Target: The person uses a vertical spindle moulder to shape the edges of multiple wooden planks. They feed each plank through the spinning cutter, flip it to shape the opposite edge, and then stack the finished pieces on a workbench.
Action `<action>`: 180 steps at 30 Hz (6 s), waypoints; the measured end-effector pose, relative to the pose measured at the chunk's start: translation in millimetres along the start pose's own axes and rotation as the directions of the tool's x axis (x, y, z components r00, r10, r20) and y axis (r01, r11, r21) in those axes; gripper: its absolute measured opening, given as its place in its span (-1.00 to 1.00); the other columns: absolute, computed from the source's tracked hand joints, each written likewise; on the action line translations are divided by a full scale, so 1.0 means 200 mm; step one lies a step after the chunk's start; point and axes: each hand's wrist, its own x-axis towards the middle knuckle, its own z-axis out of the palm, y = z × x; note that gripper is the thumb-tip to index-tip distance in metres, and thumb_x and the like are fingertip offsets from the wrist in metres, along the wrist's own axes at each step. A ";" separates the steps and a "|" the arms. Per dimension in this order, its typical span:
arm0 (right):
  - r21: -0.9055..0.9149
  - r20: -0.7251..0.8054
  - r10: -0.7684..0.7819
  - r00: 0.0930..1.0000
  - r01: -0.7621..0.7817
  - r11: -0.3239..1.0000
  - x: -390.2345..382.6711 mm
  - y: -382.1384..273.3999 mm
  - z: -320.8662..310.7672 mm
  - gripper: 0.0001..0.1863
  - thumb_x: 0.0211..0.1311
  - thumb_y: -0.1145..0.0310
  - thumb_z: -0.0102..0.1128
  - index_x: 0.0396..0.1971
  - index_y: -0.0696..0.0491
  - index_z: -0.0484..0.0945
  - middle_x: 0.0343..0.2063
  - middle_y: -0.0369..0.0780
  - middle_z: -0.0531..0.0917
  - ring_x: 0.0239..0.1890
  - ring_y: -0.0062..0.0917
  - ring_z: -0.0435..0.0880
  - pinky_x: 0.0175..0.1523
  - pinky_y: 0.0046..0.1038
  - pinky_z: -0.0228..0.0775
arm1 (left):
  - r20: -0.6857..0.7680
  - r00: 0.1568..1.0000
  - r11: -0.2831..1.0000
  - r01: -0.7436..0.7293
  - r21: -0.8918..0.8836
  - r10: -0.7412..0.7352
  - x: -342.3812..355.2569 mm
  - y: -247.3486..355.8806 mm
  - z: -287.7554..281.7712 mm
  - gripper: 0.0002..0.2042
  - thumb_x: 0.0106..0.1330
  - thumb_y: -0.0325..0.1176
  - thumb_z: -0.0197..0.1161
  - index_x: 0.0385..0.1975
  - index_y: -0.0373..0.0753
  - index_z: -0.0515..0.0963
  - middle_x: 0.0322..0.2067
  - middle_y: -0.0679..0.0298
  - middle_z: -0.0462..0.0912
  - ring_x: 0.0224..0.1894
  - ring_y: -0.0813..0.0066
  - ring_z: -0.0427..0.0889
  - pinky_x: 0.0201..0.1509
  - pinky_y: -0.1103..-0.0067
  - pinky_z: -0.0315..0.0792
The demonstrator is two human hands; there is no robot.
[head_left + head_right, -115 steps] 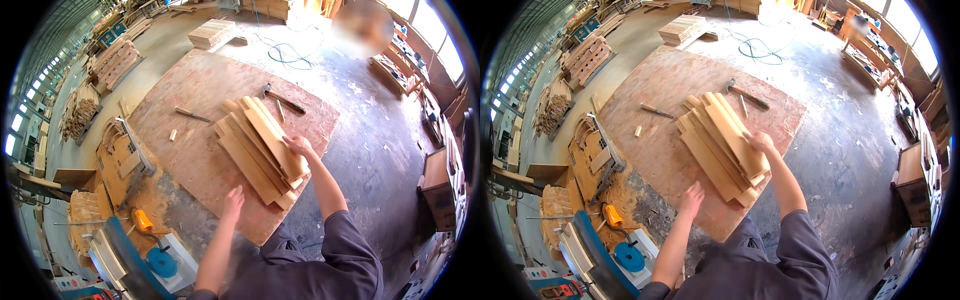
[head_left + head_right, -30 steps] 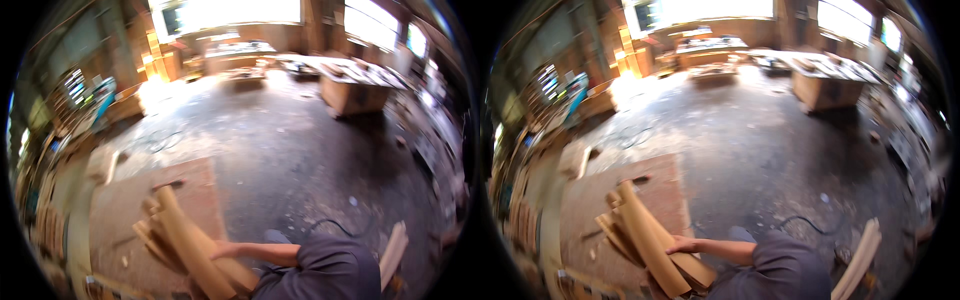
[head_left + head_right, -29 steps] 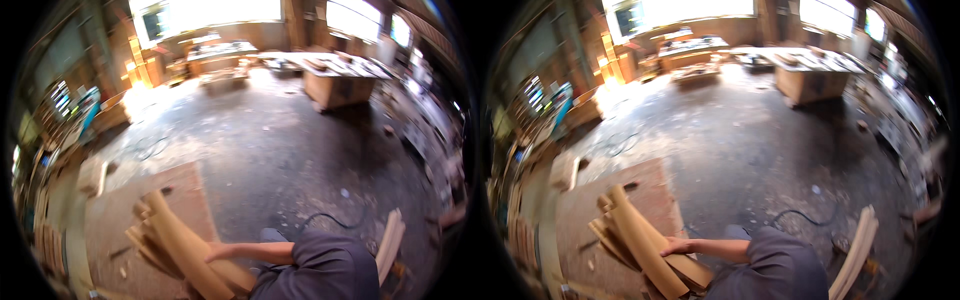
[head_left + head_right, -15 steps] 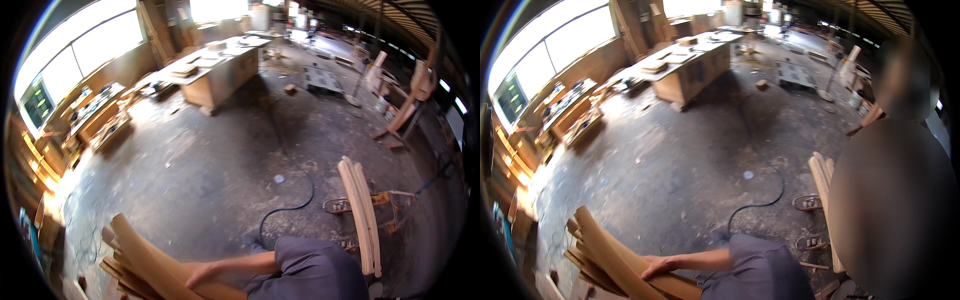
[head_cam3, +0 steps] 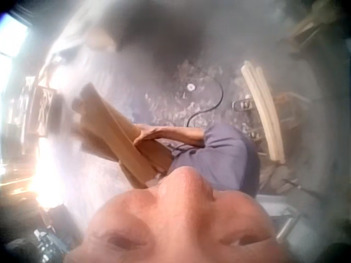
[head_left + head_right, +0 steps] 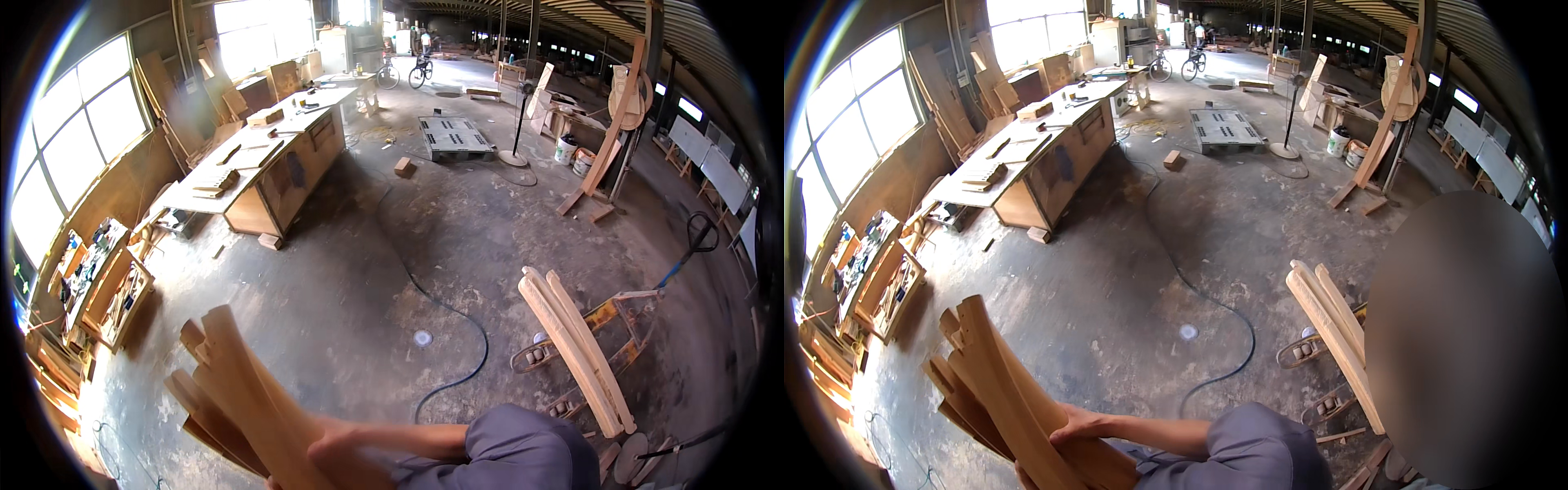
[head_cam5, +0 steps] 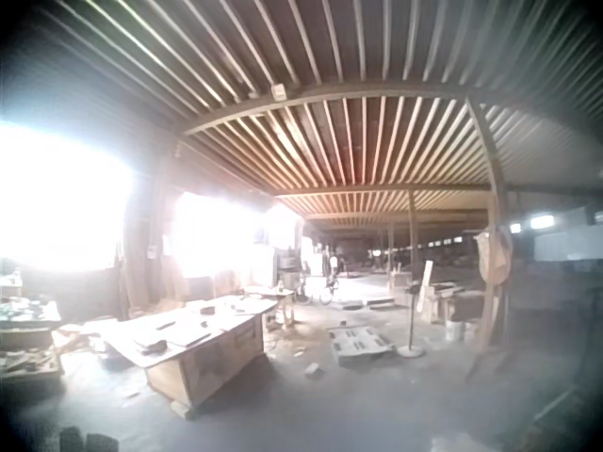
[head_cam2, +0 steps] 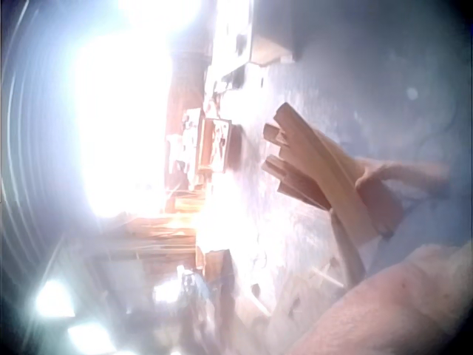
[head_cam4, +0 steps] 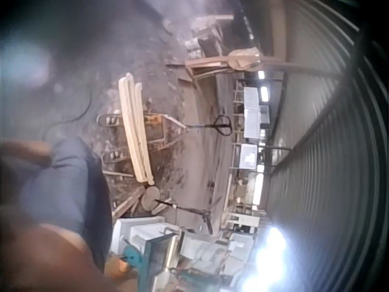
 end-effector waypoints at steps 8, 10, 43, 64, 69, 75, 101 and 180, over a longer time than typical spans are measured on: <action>-0.015 -0.212 -0.140 0.967 0.140 0.990 0.29 -0.24 -0.54 0.24 -0.10 -0.20 0.67 0.49 0.13 0.21 0.33 -0.13 0.48 0.41 -0.37 0.39 0.49 -0.30 0.21 | 0.171 0.985 1.000 0.022 0.022 -0.025 0.74 0.13 0.12 -0.26 0.22 -0.02 0.44 0.31 -0.36 0.40 0.11 0.12 0.62 0.13 0.26 0.64 0.12 0.31 0.59; -0.023 -0.266 -0.169 0.949 0.169 0.985 0.40 -0.30 -0.66 0.25 -0.11 -0.21 0.68 0.49 0.13 0.21 0.33 -0.13 0.48 0.41 -0.36 0.39 0.49 -0.31 0.21 | 0.211 0.977 1.000 0.023 0.013 -0.025 0.97 0.15 0.14 -0.26 0.22 -0.02 0.44 0.31 -0.36 0.40 0.11 0.12 0.62 0.13 0.26 0.65 0.11 0.32 0.59; -0.154 -0.727 -0.157 0.669 0.064 0.986 1.84 -1.99 -3.80 -0.34 -0.06 0.44 0.57 0.13 0.14 0.54 -0.05 -0.24 0.73 -0.01 -0.50 0.71 0.10 -0.40 0.59 | 0.523 0.836 0.986 0.155 0.060 -0.164 4.77 0.67 2.21 -0.22 0.07 -0.28 0.50 0.34 -0.38 0.37 0.08 0.17 0.64 0.06 0.44 0.66 0.16 0.46 0.56; -0.163 -0.821 -0.171 0.544 0.063 0.985 3.03 -3.05 -6.09 0.03 -0.06 -0.13 0.69 0.29 0.19 0.40 0.09 -0.16 0.66 0.12 -0.37 0.70 0.18 -0.32 0.62 | 0.627 0.761 0.971 0.239 -0.032 -0.167 7.33 1.06 3.59 0.00 -0.10 -0.09 0.69 0.40 -0.26 0.33 0.14 0.19 0.60 0.15 0.39 0.60 0.26 0.41 0.53; -0.135 -0.779 -0.173 0.603 0.108 0.985 3.23 -3.26 -6.58 0.02 0.00 -0.09 0.67 0.32 0.22 0.37 0.14 -0.12 0.64 0.16 -0.35 0.68 0.22 -0.29 0.59 | 0.611 0.767 0.957 0.286 -0.050 -0.197 7.79 1.10 3.89 -0.02 -0.09 -0.13 0.69 0.39 -0.28 0.33 0.13 0.19 0.62 0.14 0.38 0.62 0.27 0.42 0.53; -0.056 -0.669 -0.178 0.721 0.189 0.980 3.48 -3.59 -7.31 -0.04 0.06 -0.04 0.61 0.31 0.24 0.36 0.15 -0.10 0.62 0.16 -0.33 0.67 0.21 -0.32 0.58 | 0.560 0.823 0.968 0.207 -0.140 -0.095 8.35 1.06 4.36 -0.04 -0.05 -0.13 0.67 0.39 -0.31 0.32 0.15 0.13 0.62 0.15 0.34 0.64 0.27 0.36 0.55; -0.126 -0.821 -0.041 0.569 -0.112 0.986 4.51 -4.59 -9.30 0.20 -0.05 -0.33 0.56 0.45 0.14 0.24 0.22 -0.10 0.53 0.24 -0.27 0.55 0.28 -0.20 0.47 | 0.577 0.816 0.967 0.164 -0.195 -0.022 10.63 1.03 5.35 0.00 0.05 -0.10 0.62 0.49 -0.27 0.21 0.30 0.11 0.49 0.33 0.34 0.46 0.43 0.38 0.35; -0.677 -0.599 0.308 0.739 -0.673 0.298 5.49 -4.22 -9.61 -0.83 0.39 0.46 0.31 -0.12 0.17 0.74 -0.38 -0.23 0.78 -0.36 -0.60 0.68 -0.19 -0.46 0.58 | -0.713 0.586 -0.126 0.799 0.588 0.385 10.84 2.19 1.77 -0.09 0.24 -0.46 0.35 0.60 -0.08 0.01 0.61 0.18 0.02 0.65 0.16 -0.02 0.68 0.19 -0.03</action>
